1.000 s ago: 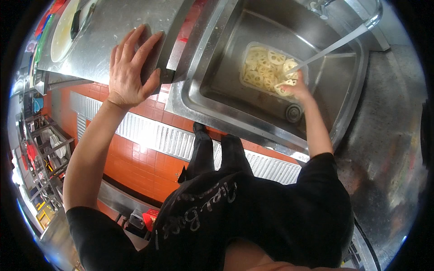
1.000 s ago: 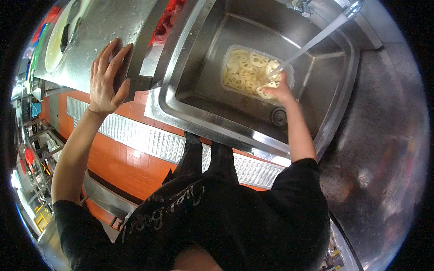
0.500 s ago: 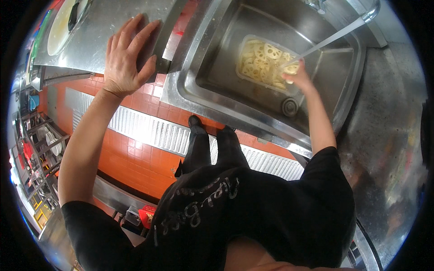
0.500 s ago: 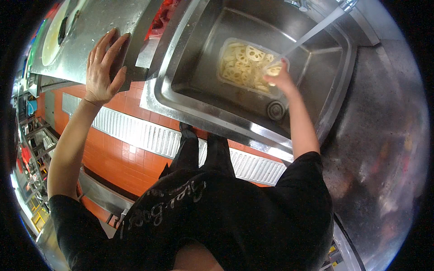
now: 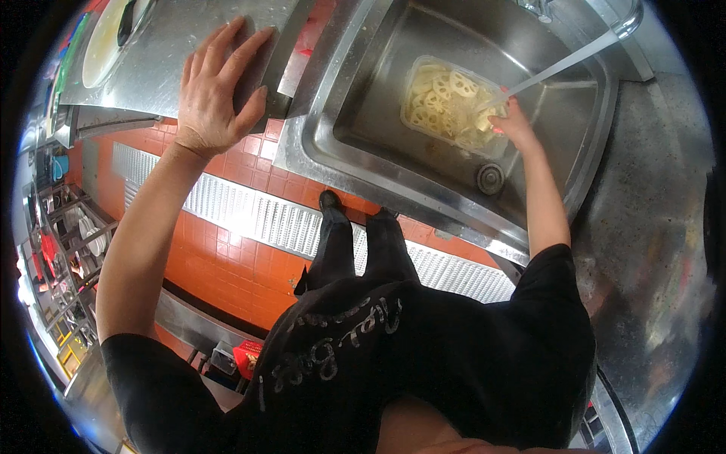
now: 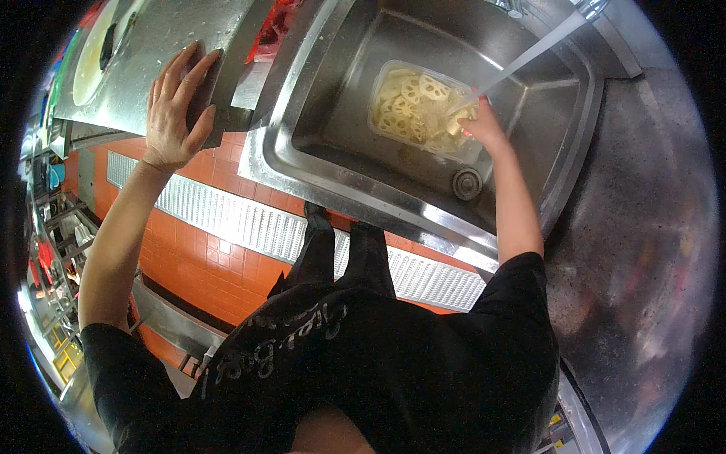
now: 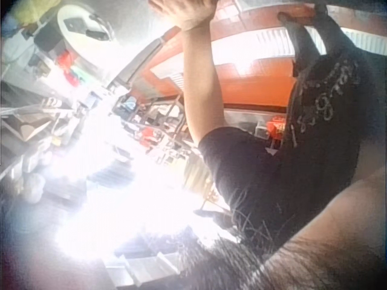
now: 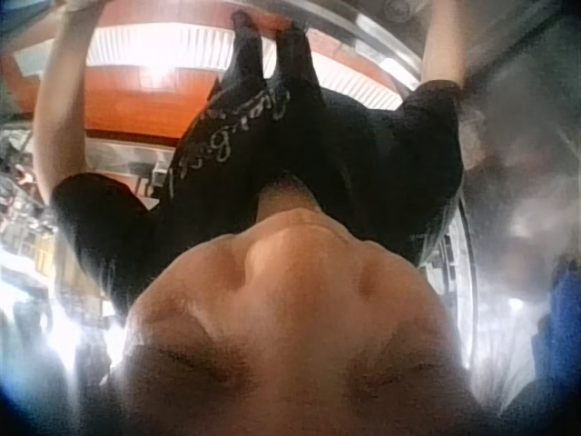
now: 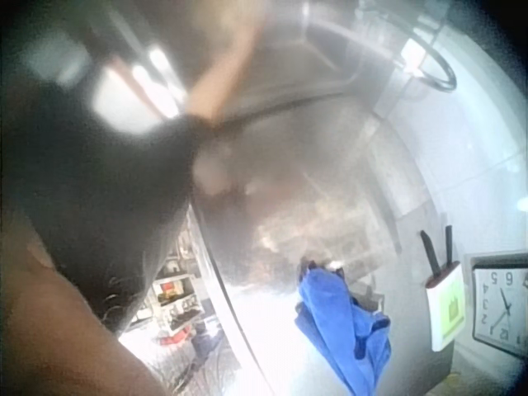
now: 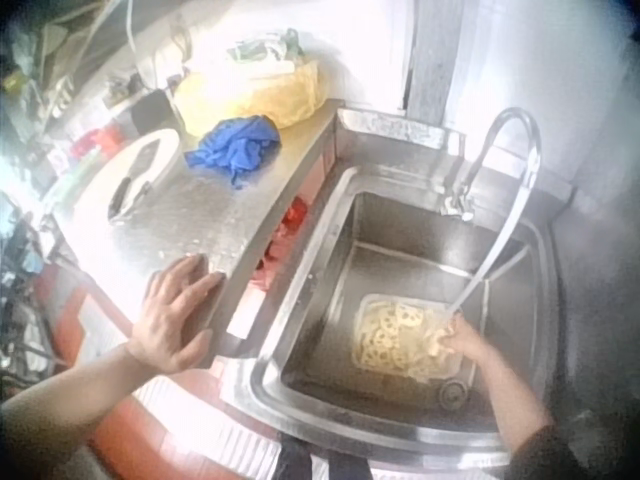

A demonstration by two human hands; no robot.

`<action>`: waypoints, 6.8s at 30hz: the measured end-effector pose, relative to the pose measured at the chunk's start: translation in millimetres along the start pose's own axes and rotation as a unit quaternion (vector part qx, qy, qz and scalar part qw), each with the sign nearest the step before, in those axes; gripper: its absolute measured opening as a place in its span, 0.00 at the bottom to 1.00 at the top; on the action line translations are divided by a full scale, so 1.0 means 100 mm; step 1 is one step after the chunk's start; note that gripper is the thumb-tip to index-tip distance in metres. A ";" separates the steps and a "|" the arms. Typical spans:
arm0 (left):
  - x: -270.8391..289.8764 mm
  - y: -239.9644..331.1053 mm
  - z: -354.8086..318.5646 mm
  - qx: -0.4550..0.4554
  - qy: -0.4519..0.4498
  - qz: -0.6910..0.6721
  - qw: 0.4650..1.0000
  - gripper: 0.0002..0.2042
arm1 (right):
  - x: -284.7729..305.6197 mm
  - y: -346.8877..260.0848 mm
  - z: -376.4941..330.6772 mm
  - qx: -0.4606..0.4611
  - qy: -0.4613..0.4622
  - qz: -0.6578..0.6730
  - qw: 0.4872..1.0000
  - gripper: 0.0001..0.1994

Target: The person washes lotus root slices in a container under running water and then stores the container in a refrigerator.

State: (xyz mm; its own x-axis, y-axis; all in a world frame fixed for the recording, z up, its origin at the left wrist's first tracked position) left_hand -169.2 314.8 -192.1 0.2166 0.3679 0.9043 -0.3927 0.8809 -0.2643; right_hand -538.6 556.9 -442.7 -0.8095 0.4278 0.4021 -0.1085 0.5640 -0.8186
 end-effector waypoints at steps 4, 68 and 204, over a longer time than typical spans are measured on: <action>0.00 0.01 0.04 -0.002 0.001 -0.008 1.000 0.28 | -0.61 -0.16 -0.15 0.166 -0.041 -0.325 0.930 0.27; 0.02 -0.01 0.00 0.005 0.004 -0.018 1.000 0.26 | -0.87 -0.40 0.21 0.175 -0.239 -0.307 0.904 0.21; 0.05 0.01 0.01 0.009 0.002 -0.028 1.000 0.26 | 0.60 -2.07 0.71 0.311 0.164 -0.311 0.883 0.28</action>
State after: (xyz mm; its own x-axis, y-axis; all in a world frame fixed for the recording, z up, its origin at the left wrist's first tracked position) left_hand -169.2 317.3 -187.5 0.2424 0.3196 0.9160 -0.3962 0.8945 -0.2072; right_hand -606.1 415.4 -277.9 -0.2819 0.4113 0.8668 -0.8520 0.3081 -0.4233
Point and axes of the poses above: each hand's wrist, its own z-axis towards the middle knuckle, its own x-axis out of the back of the hand, y = z × x, the point moved 7 cm from there along z, towards the middle knuckle, and after that the axes turned 12 degrees about z, right-handed, at the moved point
